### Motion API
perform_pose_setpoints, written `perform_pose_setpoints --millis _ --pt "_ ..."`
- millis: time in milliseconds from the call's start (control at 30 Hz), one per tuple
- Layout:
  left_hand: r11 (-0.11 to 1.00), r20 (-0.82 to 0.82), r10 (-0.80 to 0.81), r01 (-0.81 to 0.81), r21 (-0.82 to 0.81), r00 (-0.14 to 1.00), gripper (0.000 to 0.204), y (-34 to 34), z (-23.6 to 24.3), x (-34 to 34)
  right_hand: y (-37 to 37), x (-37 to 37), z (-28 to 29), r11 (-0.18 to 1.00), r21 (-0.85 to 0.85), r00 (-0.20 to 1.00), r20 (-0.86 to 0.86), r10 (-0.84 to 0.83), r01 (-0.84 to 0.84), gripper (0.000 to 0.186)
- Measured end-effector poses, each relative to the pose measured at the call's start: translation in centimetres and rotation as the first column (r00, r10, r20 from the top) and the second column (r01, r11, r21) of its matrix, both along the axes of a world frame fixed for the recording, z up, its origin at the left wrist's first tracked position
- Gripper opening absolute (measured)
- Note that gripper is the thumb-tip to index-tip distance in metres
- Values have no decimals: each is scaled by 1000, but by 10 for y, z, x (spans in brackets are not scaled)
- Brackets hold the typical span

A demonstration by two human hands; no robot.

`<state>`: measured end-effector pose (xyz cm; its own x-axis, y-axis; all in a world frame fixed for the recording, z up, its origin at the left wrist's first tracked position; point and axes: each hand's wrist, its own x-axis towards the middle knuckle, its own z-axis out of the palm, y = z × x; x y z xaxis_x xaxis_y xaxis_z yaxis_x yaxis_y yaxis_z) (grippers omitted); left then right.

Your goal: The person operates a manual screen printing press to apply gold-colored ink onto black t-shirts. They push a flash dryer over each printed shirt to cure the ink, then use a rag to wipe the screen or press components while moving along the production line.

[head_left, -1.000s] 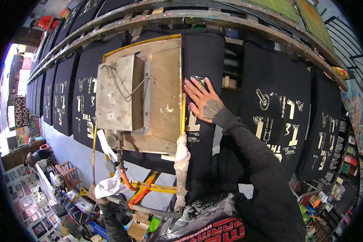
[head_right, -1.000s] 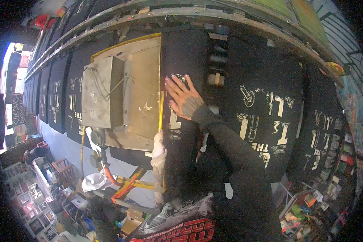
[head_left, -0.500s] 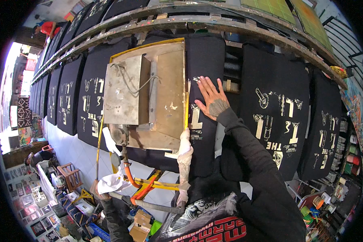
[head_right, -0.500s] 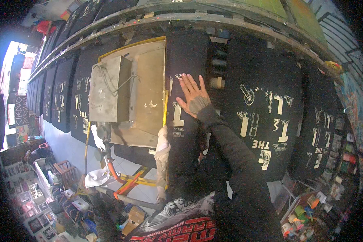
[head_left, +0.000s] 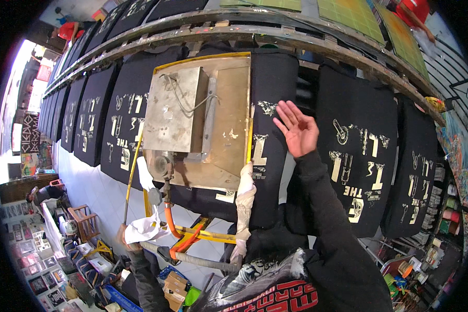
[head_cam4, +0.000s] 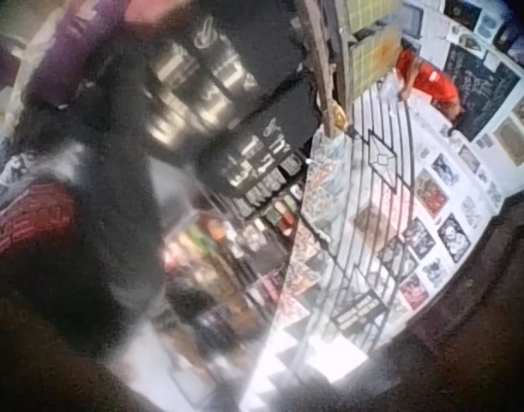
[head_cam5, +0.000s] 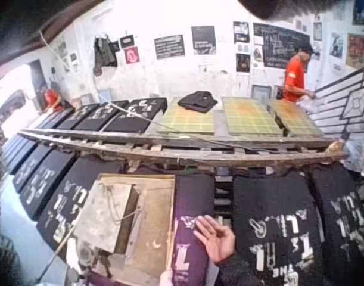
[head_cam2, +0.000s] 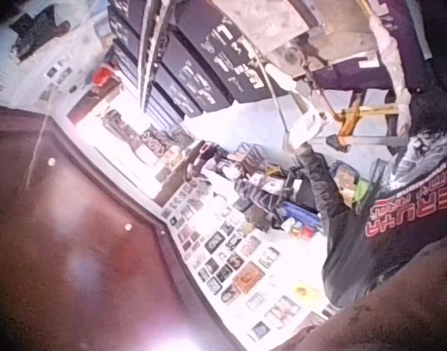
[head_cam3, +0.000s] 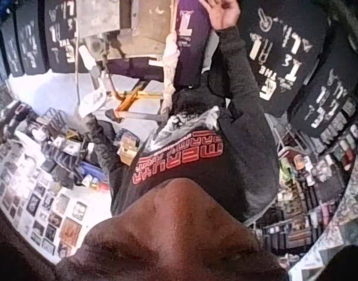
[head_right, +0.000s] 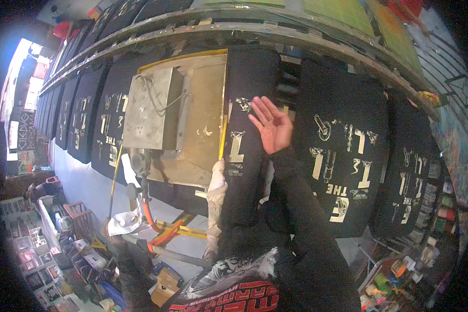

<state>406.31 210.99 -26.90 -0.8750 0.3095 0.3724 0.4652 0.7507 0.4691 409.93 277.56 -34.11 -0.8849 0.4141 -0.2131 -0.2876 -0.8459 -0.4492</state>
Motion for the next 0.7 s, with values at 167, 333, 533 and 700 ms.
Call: perform_pose_setpoints --millis 167,333,533,700 --pt "998 55 62 -61 -18 997 58 20 10 2 2 11 14 959 -277 986 -163 16 -61 59" --pt "998 43 56 -55 -30 997 58 10 7 4 -1 5 18 989 141 994 106 32 -47 59" --pt "999 42 46 -45 -26 998 59 9 3 3 10 -10 -29 -613 686 902 157 -403 -393 52" --pt "999 41 48 -47 -24 998 59 7 2 3 4 -16 -39 -677 618 909 170 -380 -399 52"
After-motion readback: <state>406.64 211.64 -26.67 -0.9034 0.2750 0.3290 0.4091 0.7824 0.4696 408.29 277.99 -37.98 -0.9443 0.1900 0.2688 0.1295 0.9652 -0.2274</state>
